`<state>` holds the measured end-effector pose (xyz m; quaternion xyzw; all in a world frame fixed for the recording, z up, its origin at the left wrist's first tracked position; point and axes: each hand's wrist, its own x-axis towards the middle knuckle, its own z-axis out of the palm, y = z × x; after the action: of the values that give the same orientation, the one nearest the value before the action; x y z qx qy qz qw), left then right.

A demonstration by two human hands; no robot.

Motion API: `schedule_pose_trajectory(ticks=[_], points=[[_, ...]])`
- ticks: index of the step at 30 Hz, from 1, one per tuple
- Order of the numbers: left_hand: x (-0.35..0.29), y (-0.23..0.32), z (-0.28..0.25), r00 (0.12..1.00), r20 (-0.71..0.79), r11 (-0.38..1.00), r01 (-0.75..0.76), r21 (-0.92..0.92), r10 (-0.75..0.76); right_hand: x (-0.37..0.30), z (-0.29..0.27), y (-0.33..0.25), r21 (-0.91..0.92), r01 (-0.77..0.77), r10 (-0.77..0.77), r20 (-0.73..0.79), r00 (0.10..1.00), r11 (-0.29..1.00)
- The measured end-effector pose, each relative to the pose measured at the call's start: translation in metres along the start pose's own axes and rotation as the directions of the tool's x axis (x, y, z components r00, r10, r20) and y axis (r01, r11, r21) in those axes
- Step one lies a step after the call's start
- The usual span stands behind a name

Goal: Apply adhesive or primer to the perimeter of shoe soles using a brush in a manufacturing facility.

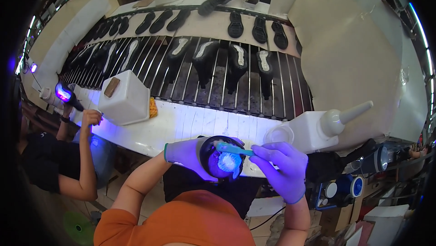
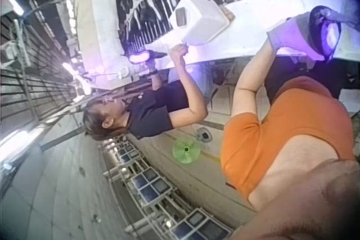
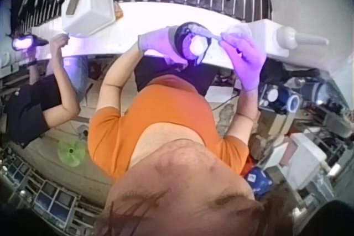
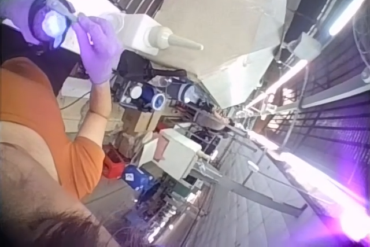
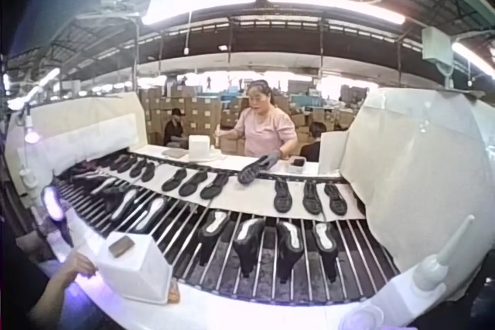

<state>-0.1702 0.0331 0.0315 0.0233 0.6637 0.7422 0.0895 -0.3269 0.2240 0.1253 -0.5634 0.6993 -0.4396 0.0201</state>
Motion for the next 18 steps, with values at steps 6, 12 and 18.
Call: schedule_pose_trajectory(ticks=[6, 12, 18], points=[[-0.001, 0.001, -0.007, 0.995, -0.039, 0.982, -0.081, 0.173, 0.089, 0.016, -0.014, -0.022, -0.202, 0.274, -0.207, 0.301, 0.931, 0.94], [0.004, 0.007, -0.002, 0.996, 0.01, 0.996, -0.087, 0.011, 0.087, 0.017, -0.022, -0.014, -0.133, 0.057, -0.049, 0.06, 0.997, 0.99], [0.004, 0.007, -0.006, 1.0, -0.01, 0.98, 0.023, 0.196, -0.022, 0.017, -0.028, -0.013, -0.19, 0.236, -0.155, 0.363, 0.919, 0.953]])
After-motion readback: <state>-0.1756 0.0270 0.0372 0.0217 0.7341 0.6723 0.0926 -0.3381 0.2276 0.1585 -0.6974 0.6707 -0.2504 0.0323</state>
